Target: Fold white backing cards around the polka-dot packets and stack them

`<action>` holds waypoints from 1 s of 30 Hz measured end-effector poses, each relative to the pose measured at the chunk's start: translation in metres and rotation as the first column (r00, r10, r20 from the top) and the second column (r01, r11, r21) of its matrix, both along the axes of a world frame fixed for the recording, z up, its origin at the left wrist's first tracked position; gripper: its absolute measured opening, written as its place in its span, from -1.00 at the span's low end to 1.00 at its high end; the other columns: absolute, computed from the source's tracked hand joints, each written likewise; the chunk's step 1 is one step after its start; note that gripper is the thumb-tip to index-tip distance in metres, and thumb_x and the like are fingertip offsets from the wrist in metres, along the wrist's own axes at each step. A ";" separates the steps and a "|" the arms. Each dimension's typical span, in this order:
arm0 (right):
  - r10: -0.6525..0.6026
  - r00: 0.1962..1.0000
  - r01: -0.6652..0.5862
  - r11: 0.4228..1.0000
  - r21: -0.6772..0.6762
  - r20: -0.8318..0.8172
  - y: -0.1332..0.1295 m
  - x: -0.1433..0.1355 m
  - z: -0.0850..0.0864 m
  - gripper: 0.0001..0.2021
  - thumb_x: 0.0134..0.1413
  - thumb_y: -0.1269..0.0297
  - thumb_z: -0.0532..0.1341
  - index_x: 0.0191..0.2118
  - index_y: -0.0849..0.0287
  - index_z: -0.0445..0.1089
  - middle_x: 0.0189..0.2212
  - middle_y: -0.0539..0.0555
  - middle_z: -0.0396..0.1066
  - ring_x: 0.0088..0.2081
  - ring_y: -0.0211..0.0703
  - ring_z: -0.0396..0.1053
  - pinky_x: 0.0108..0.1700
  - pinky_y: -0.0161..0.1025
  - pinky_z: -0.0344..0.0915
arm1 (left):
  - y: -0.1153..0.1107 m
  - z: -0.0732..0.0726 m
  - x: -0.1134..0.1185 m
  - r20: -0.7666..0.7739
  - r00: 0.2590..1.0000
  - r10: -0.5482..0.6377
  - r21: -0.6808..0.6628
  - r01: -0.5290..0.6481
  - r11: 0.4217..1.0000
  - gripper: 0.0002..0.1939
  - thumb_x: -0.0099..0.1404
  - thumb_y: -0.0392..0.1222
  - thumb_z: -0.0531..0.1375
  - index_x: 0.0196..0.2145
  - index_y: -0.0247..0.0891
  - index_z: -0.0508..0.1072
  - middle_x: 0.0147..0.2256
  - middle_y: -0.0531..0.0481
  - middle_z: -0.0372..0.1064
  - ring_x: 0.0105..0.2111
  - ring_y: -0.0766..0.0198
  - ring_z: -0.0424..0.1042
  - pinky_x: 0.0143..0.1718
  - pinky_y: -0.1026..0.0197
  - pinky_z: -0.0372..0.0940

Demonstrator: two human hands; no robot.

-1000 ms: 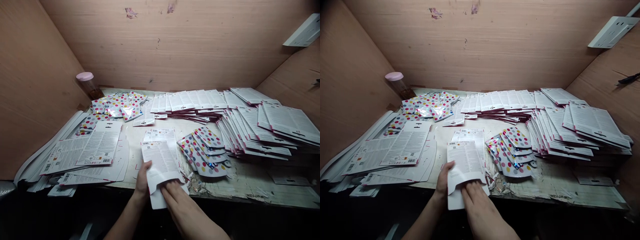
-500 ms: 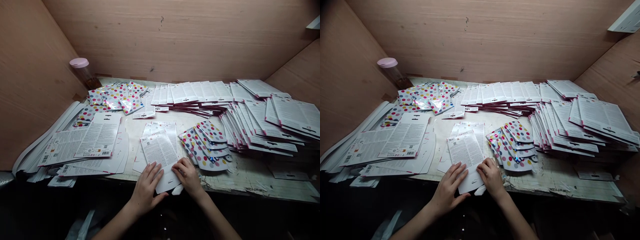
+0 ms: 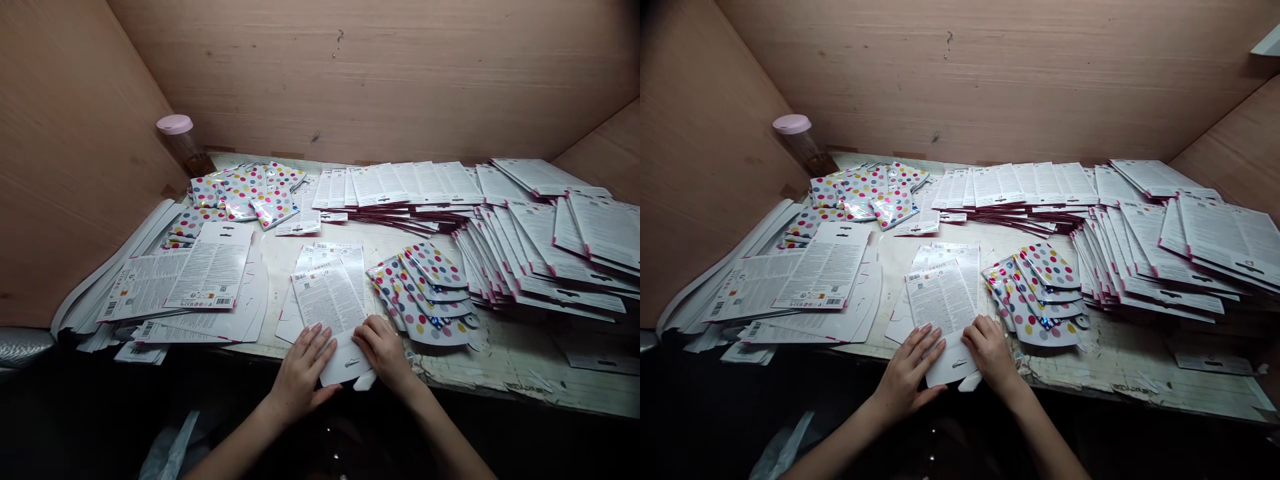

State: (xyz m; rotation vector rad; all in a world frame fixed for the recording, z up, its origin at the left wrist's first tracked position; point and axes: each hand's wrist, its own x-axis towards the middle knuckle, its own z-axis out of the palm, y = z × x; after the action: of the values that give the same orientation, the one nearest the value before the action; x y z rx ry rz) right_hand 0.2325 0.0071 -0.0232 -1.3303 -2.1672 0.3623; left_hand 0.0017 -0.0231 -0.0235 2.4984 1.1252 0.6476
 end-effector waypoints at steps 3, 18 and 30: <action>-0.003 0.997 0.000 1.000 0.031 0.074 0.004 -0.003 -0.003 -0.76 0.33 0.33 -0.01 -0.32 0.17 0.35 -0.37 0.10 0.32 -0.30 -0.07 0.22 -0.21 -0.13 0.14 | 0.000 0.000 0.000 0.003 1.000 -0.004 -0.009 0.004 1.000 -0.23 0.23 0.06 0.22 0.31 -0.16 0.07 0.24 -0.24 0.16 0.26 -0.21 0.09 0.20 -0.27 0.10; -0.006 0.999 0.009 0.998 -0.070 0.049 -0.008 0.003 0.015 -0.94 0.25 0.38 0.10 -0.24 0.16 0.31 -0.31 0.11 0.31 -0.23 -0.07 0.29 -0.19 -0.18 0.24 | 0.001 0.003 0.000 0.088 0.996 -0.006 -0.037 0.009 0.999 -0.21 0.19 0.08 0.26 0.28 -0.23 0.15 0.22 -0.23 0.20 0.25 -0.19 0.10 0.25 -0.23 0.04; 0.399 0.912 -0.401 0.824 -0.401 -0.093 -0.054 0.026 0.056 -0.94 0.19 0.36 0.19 -0.25 0.12 0.41 -0.27 0.06 0.38 -0.22 -0.17 0.33 -0.19 -0.28 0.30 | 0.004 0.010 -0.007 0.054 0.994 -0.098 0.188 0.086 0.978 -0.47 0.26 -0.04 0.23 0.14 -0.26 0.32 0.08 -0.27 0.37 0.22 -0.12 0.17 0.16 -0.26 0.17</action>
State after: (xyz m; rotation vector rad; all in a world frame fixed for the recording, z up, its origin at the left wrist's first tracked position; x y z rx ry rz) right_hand 0.2588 -0.0467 0.0328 -1.0527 -2.4506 1.0397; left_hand -0.0055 -0.0193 -0.0139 2.6462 0.9598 0.8332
